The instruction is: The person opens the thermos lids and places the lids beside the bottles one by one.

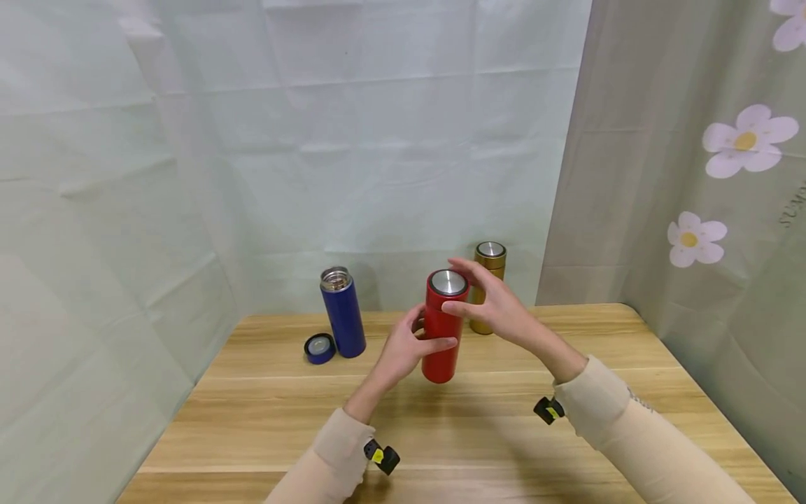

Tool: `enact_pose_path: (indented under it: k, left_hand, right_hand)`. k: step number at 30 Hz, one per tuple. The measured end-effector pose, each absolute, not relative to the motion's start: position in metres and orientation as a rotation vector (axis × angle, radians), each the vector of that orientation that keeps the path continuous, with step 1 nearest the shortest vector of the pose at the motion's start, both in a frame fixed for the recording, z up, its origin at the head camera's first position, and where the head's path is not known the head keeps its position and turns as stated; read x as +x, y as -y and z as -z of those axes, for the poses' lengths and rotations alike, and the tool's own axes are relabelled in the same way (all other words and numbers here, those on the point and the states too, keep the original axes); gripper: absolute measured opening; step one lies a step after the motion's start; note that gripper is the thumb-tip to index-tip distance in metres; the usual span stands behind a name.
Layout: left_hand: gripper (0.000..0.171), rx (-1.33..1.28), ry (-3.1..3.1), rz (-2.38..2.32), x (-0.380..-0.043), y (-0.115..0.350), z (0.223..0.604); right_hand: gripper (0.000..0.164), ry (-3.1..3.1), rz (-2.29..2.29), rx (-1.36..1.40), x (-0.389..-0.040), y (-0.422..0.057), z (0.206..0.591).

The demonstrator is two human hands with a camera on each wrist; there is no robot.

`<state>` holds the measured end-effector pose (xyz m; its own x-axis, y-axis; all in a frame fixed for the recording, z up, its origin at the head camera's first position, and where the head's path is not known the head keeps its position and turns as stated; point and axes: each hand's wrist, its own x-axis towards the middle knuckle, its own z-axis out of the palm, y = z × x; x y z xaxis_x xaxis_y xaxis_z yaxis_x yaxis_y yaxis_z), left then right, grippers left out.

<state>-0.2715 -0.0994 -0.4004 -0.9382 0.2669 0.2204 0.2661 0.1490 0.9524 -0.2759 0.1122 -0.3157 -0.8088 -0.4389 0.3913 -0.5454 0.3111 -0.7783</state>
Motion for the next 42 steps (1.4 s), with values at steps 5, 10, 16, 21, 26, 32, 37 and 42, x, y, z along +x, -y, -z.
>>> enact_pose_path:
  k: [5,10,16,21,26,32,37,42]
  left_hand:
    - [0.068,0.583,-2.383,-1.972,-0.274,0.098,0.400]
    - [0.067,0.605,-2.378,-1.974,-0.277,0.098,0.402]
    - [0.069,0.647,-2.360,-1.986,-0.279,0.099,0.404]
    - [0.071,0.693,-2.346,-1.980,-0.280,0.097,0.409]
    - [0.074,0.736,-2.314,-1.952,-0.282,0.091,0.413]
    - [0.075,0.718,-2.341,-1.914,-0.283,0.088,0.415]
    - [0.071,0.668,-2.388,-1.911,-0.281,0.089,0.411]
    - [0.073,0.587,-2.416,-1.939,-0.280,0.091,0.408]
  right_hand:
    - [0.074,2.452,-1.521,0.926,-0.277,-0.110,0.317]
    - [0.067,2.435,-1.517,0.921,-0.280,-0.108,0.317]
    - [0.062,2.410,-1.533,0.917,-0.282,-0.106,0.313]
    - [0.061,2.418,-1.567,0.883,-0.281,-0.107,0.309]
    - [0.060,2.426,-1.568,0.838,-0.280,-0.111,0.310]
    - [0.060,2.426,-1.565,0.815,-0.281,-0.114,0.312]
    - [0.065,2.461,-1.551,0.853,-0.281,-0.117,0.310]
    - [0.064,2.541,-1.475,0.858,-0.284,-0.118,0.306]
